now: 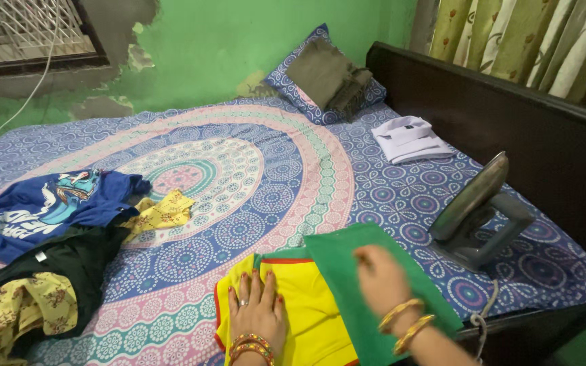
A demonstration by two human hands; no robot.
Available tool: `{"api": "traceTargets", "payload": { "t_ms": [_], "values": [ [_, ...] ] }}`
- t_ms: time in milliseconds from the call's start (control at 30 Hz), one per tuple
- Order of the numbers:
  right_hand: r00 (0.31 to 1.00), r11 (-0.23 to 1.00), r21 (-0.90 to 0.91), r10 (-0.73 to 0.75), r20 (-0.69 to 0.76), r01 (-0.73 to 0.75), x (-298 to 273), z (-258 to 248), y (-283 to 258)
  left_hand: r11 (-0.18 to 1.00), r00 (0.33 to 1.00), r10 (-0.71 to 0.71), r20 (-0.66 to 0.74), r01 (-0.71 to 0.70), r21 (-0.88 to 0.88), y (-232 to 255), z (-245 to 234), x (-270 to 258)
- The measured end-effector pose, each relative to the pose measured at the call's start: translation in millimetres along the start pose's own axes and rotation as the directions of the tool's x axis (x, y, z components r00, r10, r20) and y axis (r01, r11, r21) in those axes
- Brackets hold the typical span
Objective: The person irons a green and yellow shirt and a green cloth on a bed, then folds the green cloth and several shirts.
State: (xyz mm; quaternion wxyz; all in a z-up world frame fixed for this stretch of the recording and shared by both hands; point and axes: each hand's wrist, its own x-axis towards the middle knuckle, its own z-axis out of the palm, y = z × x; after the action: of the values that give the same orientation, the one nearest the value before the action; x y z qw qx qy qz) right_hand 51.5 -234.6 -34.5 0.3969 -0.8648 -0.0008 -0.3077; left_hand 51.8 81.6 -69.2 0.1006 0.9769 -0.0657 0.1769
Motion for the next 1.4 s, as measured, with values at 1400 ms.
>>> {"api": "traceTargets", "payload": {
  "t_ms": [1400],
  "values": [
    [0.773, 0.747, -0.402, -0.23, 0.591, 0.53, -53.8, 50.8, -147.0, 0.567, 0.951, -0.158, -0.266, -0.133, -0.813, -39.0, 96.1, -5.0]
  ]
}}
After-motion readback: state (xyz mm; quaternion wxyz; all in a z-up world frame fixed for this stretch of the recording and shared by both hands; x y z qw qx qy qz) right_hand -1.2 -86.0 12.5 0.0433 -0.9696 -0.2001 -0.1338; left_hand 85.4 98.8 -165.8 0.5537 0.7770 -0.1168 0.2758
